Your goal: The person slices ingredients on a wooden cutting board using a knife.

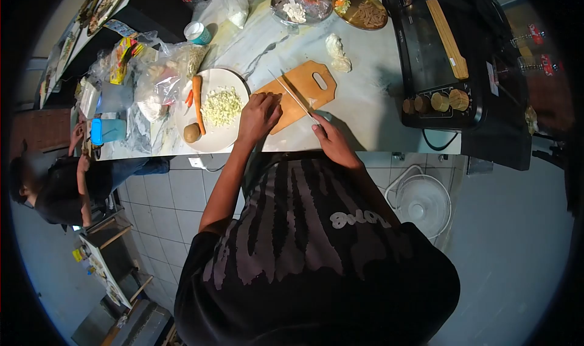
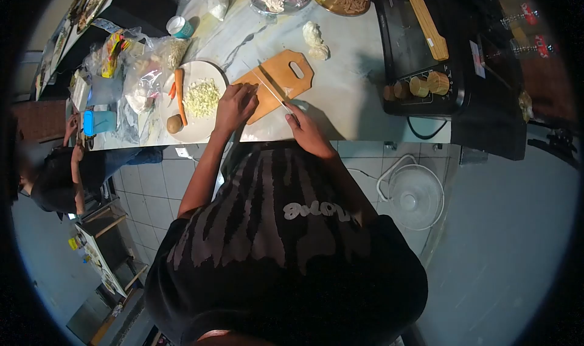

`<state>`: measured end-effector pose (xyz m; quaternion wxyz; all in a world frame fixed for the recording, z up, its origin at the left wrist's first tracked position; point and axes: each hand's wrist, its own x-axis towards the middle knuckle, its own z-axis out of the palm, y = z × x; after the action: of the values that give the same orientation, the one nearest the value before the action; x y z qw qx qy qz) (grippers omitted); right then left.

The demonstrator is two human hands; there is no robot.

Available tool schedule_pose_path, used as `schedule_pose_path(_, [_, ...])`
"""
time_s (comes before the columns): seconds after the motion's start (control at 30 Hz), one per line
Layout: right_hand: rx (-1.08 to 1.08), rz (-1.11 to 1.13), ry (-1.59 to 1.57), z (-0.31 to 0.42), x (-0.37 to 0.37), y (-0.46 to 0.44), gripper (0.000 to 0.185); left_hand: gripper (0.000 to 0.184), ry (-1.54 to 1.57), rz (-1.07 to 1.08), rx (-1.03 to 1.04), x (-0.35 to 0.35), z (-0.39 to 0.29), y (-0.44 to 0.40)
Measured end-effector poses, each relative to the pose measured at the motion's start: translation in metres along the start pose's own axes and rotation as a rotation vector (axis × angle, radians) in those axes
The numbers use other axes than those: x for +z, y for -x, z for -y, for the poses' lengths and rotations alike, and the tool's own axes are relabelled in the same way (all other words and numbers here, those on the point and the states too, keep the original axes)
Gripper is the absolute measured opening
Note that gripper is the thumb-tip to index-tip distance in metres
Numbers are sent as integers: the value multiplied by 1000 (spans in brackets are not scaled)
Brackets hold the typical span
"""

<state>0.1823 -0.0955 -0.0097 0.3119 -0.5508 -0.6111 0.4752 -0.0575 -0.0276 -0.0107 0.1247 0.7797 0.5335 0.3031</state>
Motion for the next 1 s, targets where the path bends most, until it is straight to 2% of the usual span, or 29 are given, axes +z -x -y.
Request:
schedule_pose_path(0.1, [-26,-58,23,2,6,1,42,22,-11,21,83,-2,-1,1])
schedule_pose_path(0.2, [-3,-83,35,0,14,-1,42,23,66,-5,-16,1,0,-2])
schedule_pose_path(0.3, [93,-111,128,21,15,-2,41,20,73,4,-71,3,4,-15])
schedule_pose_path(0.37, [275,-43,155,41,14,-4,42,17,114,53,-65,5,11,-12])
schedule_pose_path(0.43, [254,-73,177,40,21,-4,42,14,128,48,-62,3,14,-12])
schedule_pose_path(0.5, [243,-113,190,36,30,2,42,14,156,5,31,2,17,-14])
schedule_pose_path(0.57, [135,-143,154,30,37,4,43,15,170,59,-2,0,17,-15])
schedule_pose_path(0.63, [164,-154,135,32,46,7,43,17,173,109,-31,-1,18,-18])
schedule_pose_path(0.7, [199,-157,107,33,54,10,44,20,168,99,72,-2,20,-17])
schedule_pose_path(0.8, [161,-180,88,33,64,14,43,22,103,210,102,-4,23,-18])
schedule_pose_path(1.0, [171,-236,70,37,67,11,41,28,64,263,176,-7,23,-24])
